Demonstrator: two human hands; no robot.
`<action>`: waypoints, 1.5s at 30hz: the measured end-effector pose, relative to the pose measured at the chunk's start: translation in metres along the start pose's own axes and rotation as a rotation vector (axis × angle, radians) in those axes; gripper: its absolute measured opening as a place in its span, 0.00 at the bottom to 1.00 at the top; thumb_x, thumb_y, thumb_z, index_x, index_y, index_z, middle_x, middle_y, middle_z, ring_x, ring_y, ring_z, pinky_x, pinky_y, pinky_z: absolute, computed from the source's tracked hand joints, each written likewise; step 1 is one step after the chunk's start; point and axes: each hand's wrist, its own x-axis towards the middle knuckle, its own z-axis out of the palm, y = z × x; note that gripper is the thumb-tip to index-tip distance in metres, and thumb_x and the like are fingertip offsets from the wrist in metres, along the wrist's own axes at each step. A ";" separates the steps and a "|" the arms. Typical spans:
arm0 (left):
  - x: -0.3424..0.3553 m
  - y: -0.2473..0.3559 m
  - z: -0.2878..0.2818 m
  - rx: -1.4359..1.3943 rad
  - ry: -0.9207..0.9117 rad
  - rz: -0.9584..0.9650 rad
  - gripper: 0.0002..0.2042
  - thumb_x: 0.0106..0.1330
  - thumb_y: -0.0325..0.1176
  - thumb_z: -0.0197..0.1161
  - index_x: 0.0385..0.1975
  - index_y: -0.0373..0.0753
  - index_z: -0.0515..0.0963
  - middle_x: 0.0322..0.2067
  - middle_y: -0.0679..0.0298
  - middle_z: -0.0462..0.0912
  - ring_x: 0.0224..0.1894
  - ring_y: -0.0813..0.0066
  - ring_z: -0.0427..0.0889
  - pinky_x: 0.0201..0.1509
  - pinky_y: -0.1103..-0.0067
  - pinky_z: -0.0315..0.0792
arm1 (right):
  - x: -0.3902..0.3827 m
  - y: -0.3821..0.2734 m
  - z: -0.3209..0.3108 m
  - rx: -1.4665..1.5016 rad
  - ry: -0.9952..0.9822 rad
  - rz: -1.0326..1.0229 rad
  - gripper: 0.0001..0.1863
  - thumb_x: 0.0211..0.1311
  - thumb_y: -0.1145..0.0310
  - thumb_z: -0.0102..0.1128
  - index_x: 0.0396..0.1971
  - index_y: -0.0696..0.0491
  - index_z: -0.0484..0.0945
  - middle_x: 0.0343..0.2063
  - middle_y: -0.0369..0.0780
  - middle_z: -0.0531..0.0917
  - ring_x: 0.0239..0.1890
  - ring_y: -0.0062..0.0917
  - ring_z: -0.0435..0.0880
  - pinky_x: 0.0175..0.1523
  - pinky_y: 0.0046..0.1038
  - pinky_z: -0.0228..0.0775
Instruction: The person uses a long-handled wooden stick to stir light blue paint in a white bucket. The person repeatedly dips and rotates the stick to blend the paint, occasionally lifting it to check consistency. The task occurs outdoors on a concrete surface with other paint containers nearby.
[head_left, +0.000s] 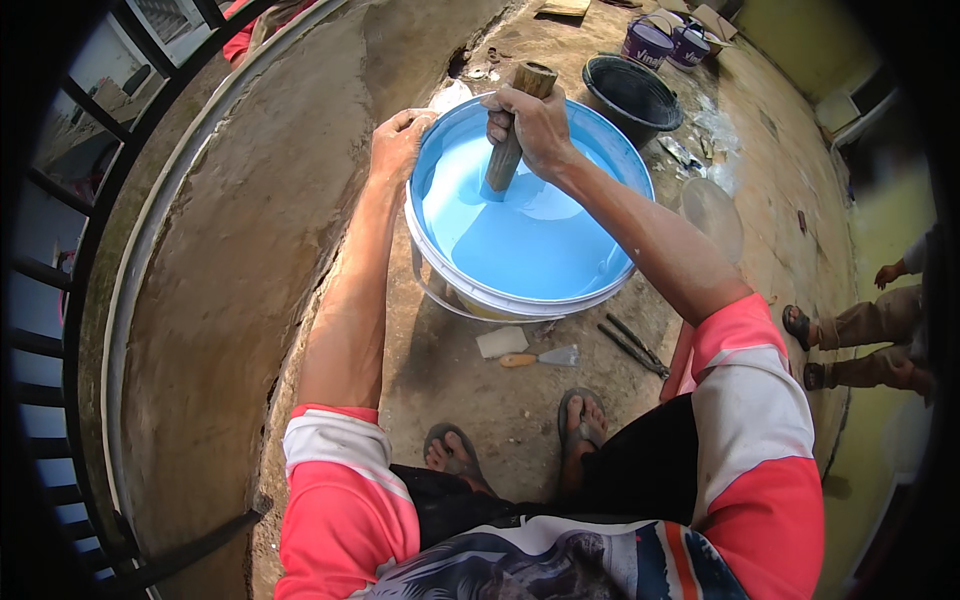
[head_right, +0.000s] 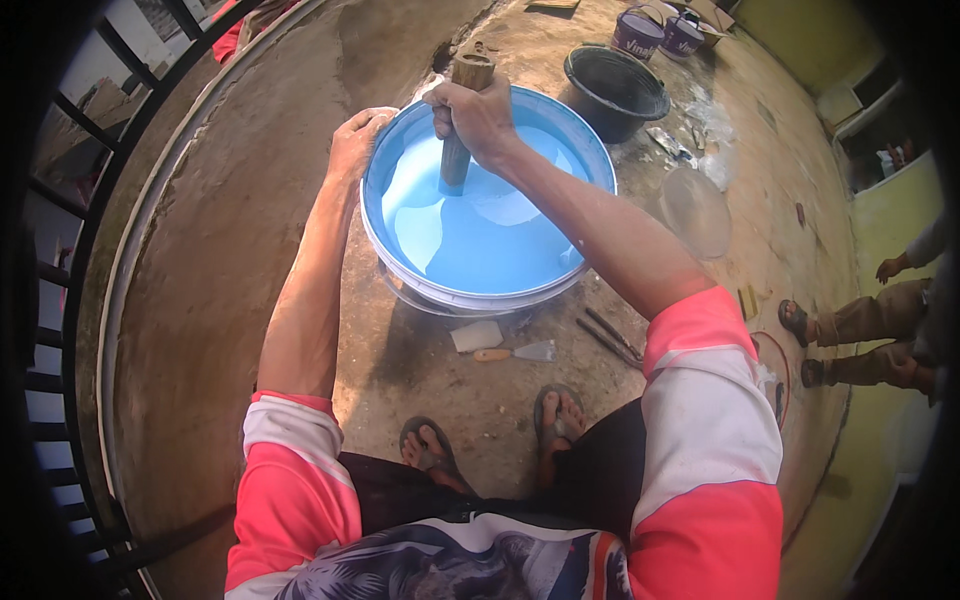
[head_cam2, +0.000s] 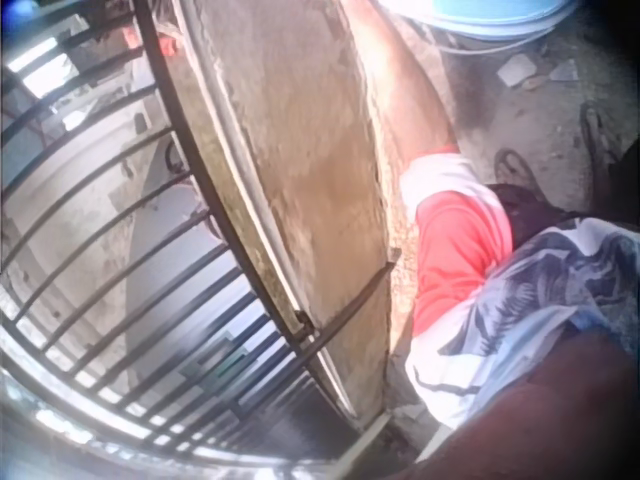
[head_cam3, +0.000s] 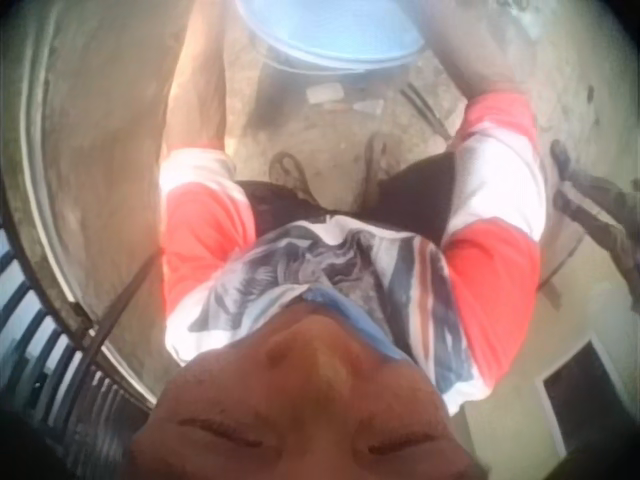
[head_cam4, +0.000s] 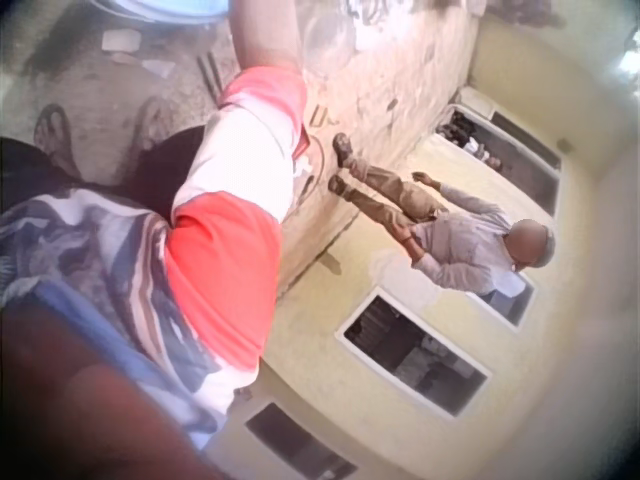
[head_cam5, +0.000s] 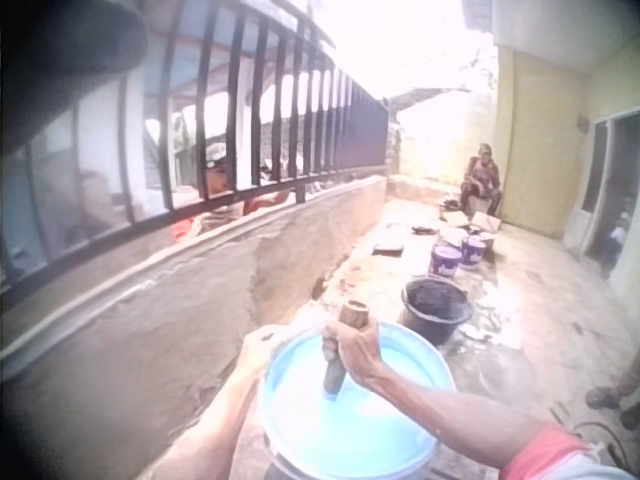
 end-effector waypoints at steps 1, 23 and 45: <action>0.000 0.000 -0.001 -0.003 -0.001 0.012 0.09 0.65 0.33 0.65 0.37 0.36 0.87 0.35 0.66 0.87 0.36 0.80 0.81 0.43 0.82 0.75 | -0.012 -0.005 0.000 0.021 -0.060 0.018 0.07 0.55 0.77 0.61 0.21 0.56 0.73 0.15 0.34 0.72 0.15 0.19 0.72 0.22 0.25 0.65; -0.002 0.001 0.003 -0.069 0.011 -0.027 0.10 0.63 0.33 0.63 0.36 0.35 0.86 0.32 0.65 0.86 0.34 0.77 0.80 0.41 0.79 0.74 | 0.001 0.012 0.046 -0.110 -0.140 -0.113 0.08 0.52 0.75 0.65 0.18 0.56 0.75 0.13 0.35 0.76 0.14 0.18 0.73 0.20 0.24 0.63; -0.003 0.005 0.001 0.074 -0.030 -0.009 0.11 0.67 0.35 0.62 0.40 0.37 0.86 0.38 0.66 0.86 0.41 0.78 0.80 0.49 0.80 0.73 | 0.009 0.000 0.003 -0.037 0.021 -0.027 0.08 0.52 0.77 0.63 0.18 0.54 0.74 0.14 0.36 0.74 0.14 0.19 0.72 0.20 0.25 0.65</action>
